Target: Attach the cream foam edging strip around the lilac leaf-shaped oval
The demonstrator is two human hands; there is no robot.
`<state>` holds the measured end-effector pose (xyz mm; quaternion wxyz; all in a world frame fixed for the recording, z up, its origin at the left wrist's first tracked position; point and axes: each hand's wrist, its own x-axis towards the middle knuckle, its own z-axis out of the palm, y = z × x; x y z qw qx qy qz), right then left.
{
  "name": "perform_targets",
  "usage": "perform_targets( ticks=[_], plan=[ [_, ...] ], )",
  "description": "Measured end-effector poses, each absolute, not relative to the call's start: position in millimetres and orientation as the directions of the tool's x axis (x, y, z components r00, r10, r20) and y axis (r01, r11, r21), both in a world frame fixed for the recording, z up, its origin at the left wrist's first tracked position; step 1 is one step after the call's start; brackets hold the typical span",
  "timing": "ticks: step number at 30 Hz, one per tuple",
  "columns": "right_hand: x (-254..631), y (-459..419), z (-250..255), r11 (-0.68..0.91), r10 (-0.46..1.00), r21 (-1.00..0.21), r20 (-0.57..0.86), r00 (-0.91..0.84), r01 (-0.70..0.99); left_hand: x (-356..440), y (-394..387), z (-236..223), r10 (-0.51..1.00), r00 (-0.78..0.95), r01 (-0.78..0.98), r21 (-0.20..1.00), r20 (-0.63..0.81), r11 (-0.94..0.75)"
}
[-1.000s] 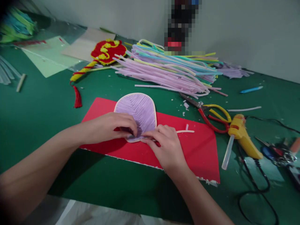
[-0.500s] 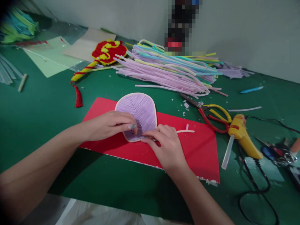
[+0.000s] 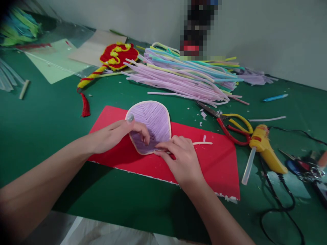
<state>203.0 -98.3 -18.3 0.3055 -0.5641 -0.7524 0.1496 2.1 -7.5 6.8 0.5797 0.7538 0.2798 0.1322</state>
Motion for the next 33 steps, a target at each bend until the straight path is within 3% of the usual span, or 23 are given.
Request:
perform_targets(
  ticks=[7,19,33],
  plan=[
    [203,-99,-18,0.311,0.944,-0.568,0.278,-0.177,0.762,7,-6,3,0.536,0.838,0.386,0.808,-0.104,-0.446],
    [203,-99,-16,0.306,0.945,-0.559,0.275,-0.177,0.77,11,-4,7,0.519,0.838,0.408,0.827,-0.17,-0.388],
    [202,-99,-18,0.301,0.947,-0.557,0.273,-0.172,0.774,13,-3,6,0.504,0.85,0.413,0.791,-0.156,-0.451]
  ],
)
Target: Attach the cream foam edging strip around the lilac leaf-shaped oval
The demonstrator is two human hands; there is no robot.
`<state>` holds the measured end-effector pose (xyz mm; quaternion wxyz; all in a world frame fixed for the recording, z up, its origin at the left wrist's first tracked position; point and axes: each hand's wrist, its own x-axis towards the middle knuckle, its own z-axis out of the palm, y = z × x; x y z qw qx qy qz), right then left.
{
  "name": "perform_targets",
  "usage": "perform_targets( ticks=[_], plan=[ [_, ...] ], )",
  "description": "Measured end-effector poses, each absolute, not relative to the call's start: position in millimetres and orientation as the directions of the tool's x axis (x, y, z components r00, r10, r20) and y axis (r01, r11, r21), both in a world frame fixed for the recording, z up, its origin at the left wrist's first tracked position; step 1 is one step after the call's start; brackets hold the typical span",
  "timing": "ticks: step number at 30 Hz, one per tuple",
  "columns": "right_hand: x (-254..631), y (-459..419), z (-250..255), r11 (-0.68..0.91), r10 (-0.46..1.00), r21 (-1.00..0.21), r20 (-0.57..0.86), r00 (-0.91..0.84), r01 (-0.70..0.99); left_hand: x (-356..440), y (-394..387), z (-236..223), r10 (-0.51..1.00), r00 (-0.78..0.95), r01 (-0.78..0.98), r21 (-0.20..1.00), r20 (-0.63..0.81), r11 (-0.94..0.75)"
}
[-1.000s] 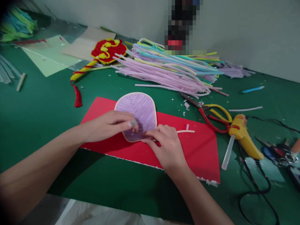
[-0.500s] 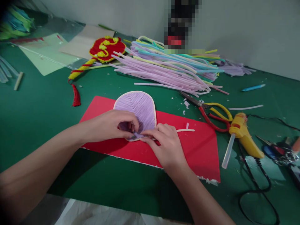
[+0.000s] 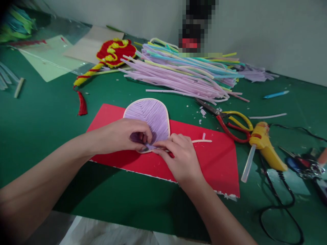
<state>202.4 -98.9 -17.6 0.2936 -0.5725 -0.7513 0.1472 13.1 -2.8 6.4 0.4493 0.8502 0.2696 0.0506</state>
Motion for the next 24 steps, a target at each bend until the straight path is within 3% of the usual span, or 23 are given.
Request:
perform_targets(
  ticks=[7,12,24],
  plan=[
    [203.2,-98.8,-17.1,0.296,0.95,-0.566,0.258,-0.176,0.769,14.5,-3.6,5.4,0.519,0.845,0.408,0.786,-0.133,-0.463],
    [203.4,-99.6,-17.8,0.208,0.975,-0.634,0.191,-0.11,0.745,17.1,-4.3,4.3,0.541,0.83,0.432,0.77,-0.136,-0.47],
    [203.9,-99.9,-17.0,0.207,0.976,-0.615,0.18,-0.12,0.761,18.5,-5.8,5.1,0.554,0.818,0.461,0.753,-0.156,-0.469]
  ],
)
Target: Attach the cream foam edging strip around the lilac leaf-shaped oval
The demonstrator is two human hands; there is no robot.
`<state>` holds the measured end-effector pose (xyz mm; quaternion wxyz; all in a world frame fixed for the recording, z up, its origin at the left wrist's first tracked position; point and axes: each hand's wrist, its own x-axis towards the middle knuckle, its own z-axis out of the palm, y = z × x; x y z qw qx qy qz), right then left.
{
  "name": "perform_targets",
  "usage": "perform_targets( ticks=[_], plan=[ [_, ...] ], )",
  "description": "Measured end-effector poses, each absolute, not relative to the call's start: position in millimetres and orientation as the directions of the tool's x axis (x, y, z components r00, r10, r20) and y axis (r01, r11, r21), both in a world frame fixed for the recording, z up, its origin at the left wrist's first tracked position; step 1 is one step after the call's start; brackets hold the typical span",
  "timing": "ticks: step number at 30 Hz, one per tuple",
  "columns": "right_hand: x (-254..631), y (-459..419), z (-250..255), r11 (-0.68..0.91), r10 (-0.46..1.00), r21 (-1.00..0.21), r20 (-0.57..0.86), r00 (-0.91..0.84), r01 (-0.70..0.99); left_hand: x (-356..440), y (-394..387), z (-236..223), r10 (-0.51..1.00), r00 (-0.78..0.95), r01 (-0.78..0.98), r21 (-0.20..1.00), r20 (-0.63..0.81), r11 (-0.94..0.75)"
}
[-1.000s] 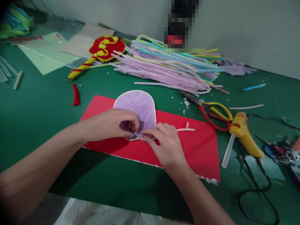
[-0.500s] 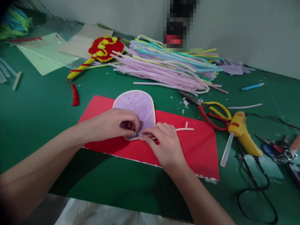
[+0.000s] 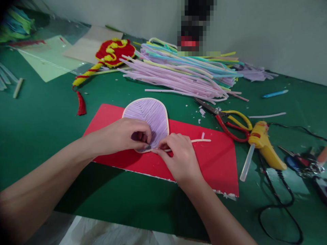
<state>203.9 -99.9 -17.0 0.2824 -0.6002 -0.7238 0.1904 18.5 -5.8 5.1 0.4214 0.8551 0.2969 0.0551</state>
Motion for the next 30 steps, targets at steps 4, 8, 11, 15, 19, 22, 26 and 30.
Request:
perform_targets(
  ticks=[4,8,11,15,19,22,26,30],
  plan=[
    [203.2,-99.8,-17.2,0.218,0.974,-0.608,0.187,-0.129,0.763,19.2,-5.9,5.7,0.556,0.814,0.474,0.749,-0.171,-0.463],
    [202.8,-99.2,-17.0,0.232,0.97,-0.601,0.199,-0.138,0.765,19.4,-6.4,6.3,0.563,0.809,0.474,0.755,-0.169,-0.454],
    [203.1,-99.3,-15.9,0.237,0.97,-0.6,0.197,-0.145,0.764,19.3,-6.5,6.7,0.562,0.81,0.473,0.756,-0.171,-0.452],
    [203.5,-99.7,-14.5,0.236,0.97,-0.615,0.19,-0.148,0.753,18.9,-6.4,6.1,0.559,0.813,0.469,0.755,-0.166,-0.458],
    [204.3,-99.4,-14.2,0.23,0.973,-0.641,0.178,-0.15,0.733,18.8,-6.0,4.4,0.555,0.817,0.456,0.761,-0.153,-0.461],
    [205.4,-99.5,-14.3,0.222,0.975,-0.657,0.166,-0.149,0.721,18.8,-6.1,3.4,0.557,0.817,0.453,0.763,-0.148,-0.462],
    [205.7,-99.7,-14.9,0.222,0.975,-0.655,0.171,-0.144,0.723,18.7,-6.4,3.1,0.56,0.814,0.459,0.759,-0.152,-0.462],
    [204.4,-99.5,-15.6,0.219,0.975,-0.654,0.172,-0.14,0.724,18.4,-6.3,3.3,0.561,0.814,0.462,0.755,-0.153,-0.464]
  ],
)
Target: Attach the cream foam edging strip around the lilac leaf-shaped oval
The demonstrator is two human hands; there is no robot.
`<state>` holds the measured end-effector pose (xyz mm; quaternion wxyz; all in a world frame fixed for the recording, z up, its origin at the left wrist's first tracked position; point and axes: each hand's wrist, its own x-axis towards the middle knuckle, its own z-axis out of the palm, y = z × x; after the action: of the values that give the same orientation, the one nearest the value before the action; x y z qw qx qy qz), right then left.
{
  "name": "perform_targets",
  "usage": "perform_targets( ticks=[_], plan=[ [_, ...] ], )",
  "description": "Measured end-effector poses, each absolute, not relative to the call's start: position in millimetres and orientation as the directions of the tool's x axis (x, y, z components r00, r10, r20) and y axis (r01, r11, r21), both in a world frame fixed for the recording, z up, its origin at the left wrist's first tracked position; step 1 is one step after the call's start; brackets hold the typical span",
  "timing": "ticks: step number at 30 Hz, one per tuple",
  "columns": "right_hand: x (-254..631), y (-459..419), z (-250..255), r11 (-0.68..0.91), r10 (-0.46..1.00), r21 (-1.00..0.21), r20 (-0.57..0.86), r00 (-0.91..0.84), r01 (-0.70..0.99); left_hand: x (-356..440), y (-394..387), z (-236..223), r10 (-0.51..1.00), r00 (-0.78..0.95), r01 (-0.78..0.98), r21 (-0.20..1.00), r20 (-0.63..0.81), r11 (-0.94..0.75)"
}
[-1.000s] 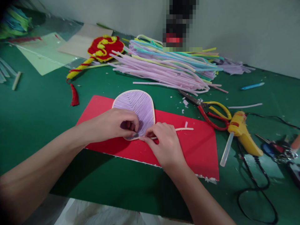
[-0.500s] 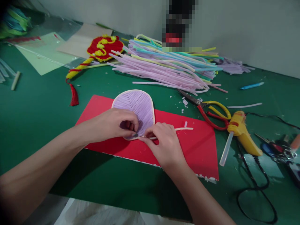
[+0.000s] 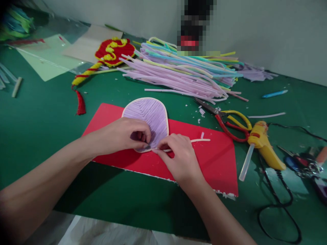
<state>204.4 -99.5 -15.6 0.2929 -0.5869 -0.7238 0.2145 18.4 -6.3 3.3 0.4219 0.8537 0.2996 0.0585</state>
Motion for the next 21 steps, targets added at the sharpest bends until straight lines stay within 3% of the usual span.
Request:
perform_targets(
  ticks=[21],
  plan=[
    [203.9,-101.3,-17.1,0.23,0.972,-0.664,0.186,-0.141,0.711,18.7,-7.0,3.7,0.562,0.815,0.454,0.758,-0.142,-0.467]
  ],
)
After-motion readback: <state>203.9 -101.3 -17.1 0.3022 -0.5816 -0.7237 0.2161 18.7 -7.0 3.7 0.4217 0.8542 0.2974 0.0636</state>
